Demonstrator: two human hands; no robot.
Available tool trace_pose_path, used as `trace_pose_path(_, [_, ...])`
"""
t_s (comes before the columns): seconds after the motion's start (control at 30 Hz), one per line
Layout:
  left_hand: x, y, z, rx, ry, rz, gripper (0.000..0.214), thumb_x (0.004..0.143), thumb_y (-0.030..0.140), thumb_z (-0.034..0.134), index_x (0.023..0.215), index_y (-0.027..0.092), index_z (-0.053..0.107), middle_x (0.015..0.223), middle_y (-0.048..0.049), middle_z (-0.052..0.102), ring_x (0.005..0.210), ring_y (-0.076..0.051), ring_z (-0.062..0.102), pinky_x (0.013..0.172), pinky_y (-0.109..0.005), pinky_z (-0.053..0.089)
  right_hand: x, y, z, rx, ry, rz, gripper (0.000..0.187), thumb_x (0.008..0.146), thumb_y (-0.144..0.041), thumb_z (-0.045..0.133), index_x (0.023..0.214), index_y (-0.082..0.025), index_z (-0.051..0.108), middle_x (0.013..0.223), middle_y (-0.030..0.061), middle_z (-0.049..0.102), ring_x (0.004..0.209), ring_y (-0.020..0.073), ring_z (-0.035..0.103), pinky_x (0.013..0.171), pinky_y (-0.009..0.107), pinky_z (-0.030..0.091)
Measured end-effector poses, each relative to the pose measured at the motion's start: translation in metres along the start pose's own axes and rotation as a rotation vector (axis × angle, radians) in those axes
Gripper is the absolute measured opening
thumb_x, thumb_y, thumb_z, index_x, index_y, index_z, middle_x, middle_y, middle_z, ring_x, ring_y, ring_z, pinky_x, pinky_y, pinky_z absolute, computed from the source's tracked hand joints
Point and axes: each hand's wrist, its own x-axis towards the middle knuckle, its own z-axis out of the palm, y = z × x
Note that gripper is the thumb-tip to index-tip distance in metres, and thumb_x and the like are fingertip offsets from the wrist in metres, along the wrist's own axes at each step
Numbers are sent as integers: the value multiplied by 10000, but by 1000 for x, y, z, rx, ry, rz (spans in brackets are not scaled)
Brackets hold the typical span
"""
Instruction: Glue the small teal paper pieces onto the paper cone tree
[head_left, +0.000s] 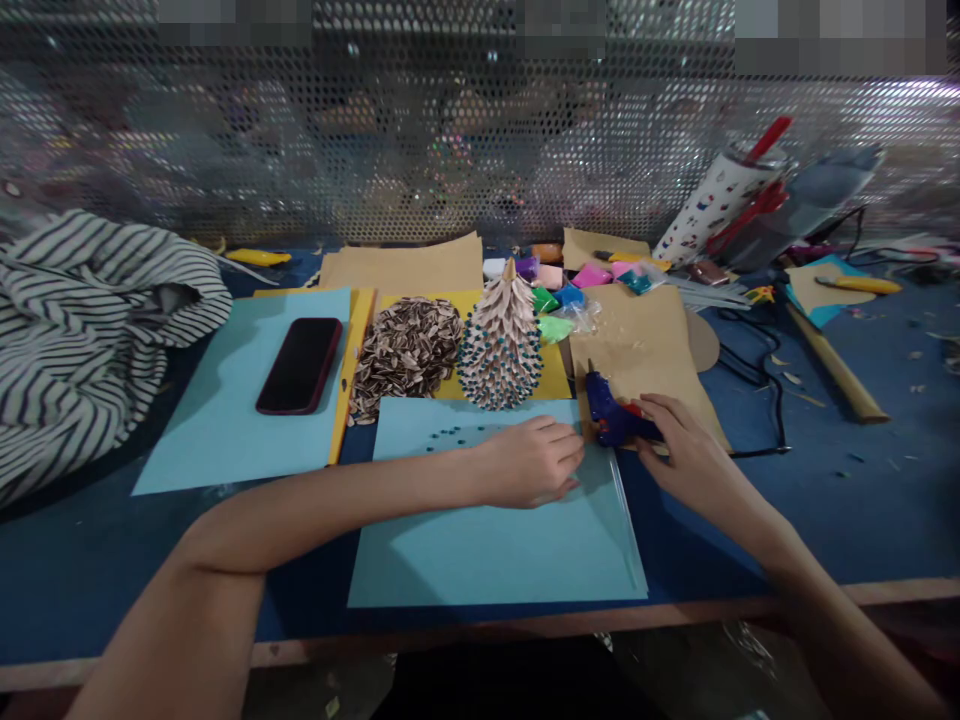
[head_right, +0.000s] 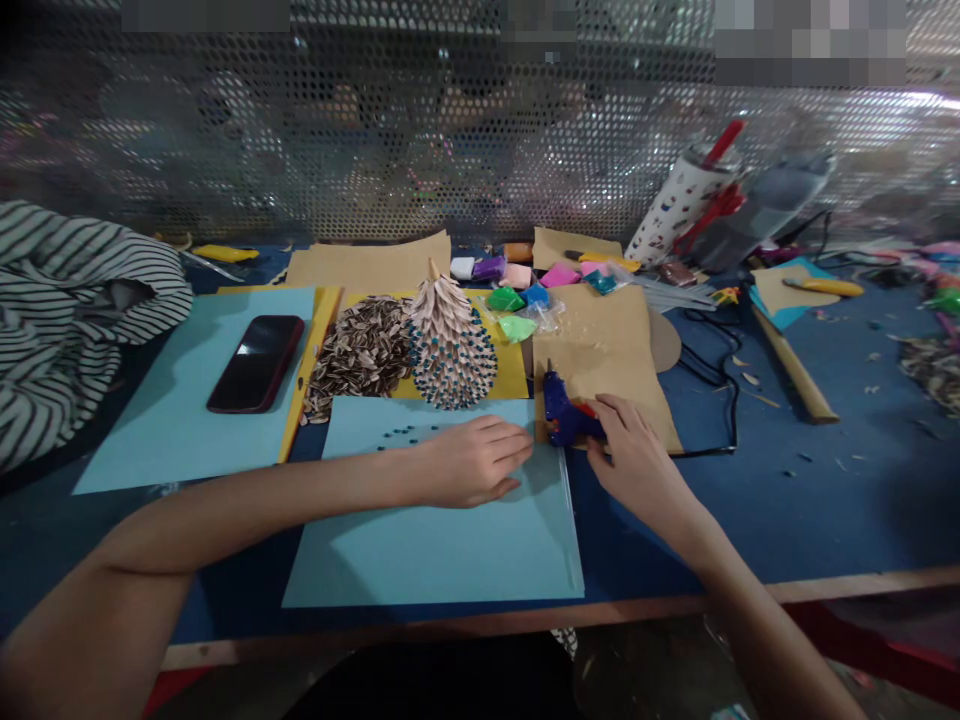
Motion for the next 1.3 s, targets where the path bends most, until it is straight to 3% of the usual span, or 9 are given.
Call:
trace_pose_path(0.07, [1, -1, 11, -27, -13, -3, 377, 940, 357, 490, 1095, 41, 628, 1120, -153, 672, 1055, -238, 607, 859, -340, 456, 1, 0, 0, -23, -1, -18, 391, 836, -215, 470, 1222, -173, 518, 1189, 156, 576, 1112, 322, 573, 919, 525, 505])
trace_pose_path(0.17, [4, -2, 18, -40, 3, -10, 365, 930, 353, 515, 1071, 41, 640, 1117, -158, 675, 1067, -239, 607, 882, -349, 440, 3, 0, 2, -26, -12, -46, 390, 836, -213, 477, 1222, -191, 527, 1185, 136, 587, 1083, 311, 589, 916, 518, 506])
trace_pose_path(0.6, [11, 7, 20, -87, -12, -41, 455, 934, 416, 454, 949, 19, 676, 1028, -190, 683, 959, -252, 623, 892, -354, 481, 17, 9, 1, 91, -14, -3, 333, 772, -137, 496, 1078, -207, 606, 1020, 86, 643, 958, 253, 641, 823, 429, 551])
trace_pose_path(0.87, [10, 5, 21, -160, -8, -74, 423, 922, 400, 495, 1015, 17, 647, 1030, -196, 671, 984, -252, 622, 898, -368, 485, 25, 17, -4, 95, 222, 82, 282, 800, -233, 542, 1077, -219, 597, 1017, 99, 635, 943, 268, 637, 791, 449, 549])
trace_pose_path(0.97, [13, 4, 20, -148, -60, -95, 450, 923, 411, 489, 1044, 3, 636, 1070, -198, 657, 992, -261, 623, 911, -361, 487, 28, 7, -16, 177, 278, 53, 273, 814, -233, 547, 1085, -227, 583, 1015, 93, 629, 907, 241, 635, 760, 404, 552])
trace_pose_path(1.13, [15, 4, 21, -139, -111, -120, 421, 926, 421, 481, 974, 41, 655, 1039, -165, 649, 933, -243, 642, 916, -344, 497, 31, -25, -34, 408, 249, 103, 285, 811, -319, 604, 1076, -217, 575, 950, 74, 638, 771, 207, 636, 648, 339, 541])
trace_pose_path(1.2, [12, 5, 17, -128, -57, -101, 396, 927, 408, 483, 948, 52, 655, 1003, -153, 652, 914, -232, 644, 907, -329, 501, 34, -40, -39, 443, 284, 155, 230, 802, -347, 634, 992, -227, 585, 831, 32, 635, 700, 189, 626, 614, 321, 528])
trace_pose_path(1.3, [4, 6, -2, -78, 134, -64, 309, 927, 329, 475, 877, 81, 651, 879, -110, 662, 799, -211, 644, 801, -327, 523, 40, -60, -44, 410, 293, 168, 144, 808, -351, 634, 881, -238, 582, 754, 6, 634, 632, 169, 615, 593, 308, 516])
